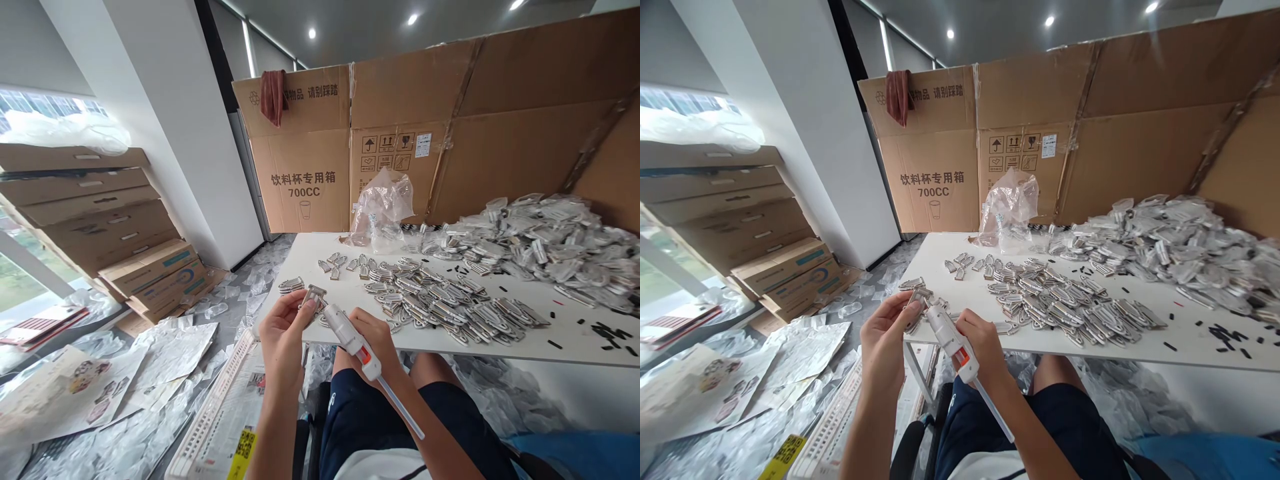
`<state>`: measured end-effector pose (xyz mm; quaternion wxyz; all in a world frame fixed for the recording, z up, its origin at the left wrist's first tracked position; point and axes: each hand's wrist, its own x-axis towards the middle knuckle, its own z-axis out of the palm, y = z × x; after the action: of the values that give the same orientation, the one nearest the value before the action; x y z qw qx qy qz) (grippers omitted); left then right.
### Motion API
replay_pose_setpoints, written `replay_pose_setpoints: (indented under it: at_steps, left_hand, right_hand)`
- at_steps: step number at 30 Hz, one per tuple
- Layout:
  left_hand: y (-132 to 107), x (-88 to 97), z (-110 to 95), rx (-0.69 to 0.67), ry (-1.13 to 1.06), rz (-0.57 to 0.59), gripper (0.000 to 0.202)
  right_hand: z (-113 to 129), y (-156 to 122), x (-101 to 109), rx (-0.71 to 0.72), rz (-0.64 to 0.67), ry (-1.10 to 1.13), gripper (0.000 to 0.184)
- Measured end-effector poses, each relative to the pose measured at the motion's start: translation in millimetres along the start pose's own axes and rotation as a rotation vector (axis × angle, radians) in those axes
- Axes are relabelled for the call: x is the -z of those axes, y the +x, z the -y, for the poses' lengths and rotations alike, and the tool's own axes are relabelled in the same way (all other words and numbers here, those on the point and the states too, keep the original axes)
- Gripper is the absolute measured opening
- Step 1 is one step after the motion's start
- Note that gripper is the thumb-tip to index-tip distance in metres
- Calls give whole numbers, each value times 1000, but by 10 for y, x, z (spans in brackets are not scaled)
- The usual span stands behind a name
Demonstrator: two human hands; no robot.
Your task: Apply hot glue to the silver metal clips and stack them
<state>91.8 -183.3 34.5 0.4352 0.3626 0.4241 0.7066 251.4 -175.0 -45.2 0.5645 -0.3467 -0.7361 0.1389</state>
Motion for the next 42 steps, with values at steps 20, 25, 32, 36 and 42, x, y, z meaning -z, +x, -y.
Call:
replay_pose_setpoints:
  at_steps: [20, 25, 32, 36, 42]
  left_hand:
    - [-13, 21, 26, -97, 107, -13, 30]
    - [7, 5, 27, -78, 72, -65, 30]
    - [63, 45, 79, 85, -21, -95, 37]
    - [107, 102, 69, 86, -64, -127, 38]
    - [170, 156, 40, 59, -34, -112, 39]
  right_hand:
    - [97, 53, 19, 8, 11, -27, 35]
    - [55, 3, -33, 49, -44, -214, 11]
    - [17, -79, -148, 179, -155, -565, 40]
    - [-28, -52, -33, 92, -349, -688, 35]
    - [-141, -26, 166, -39, -448, -697, 23]
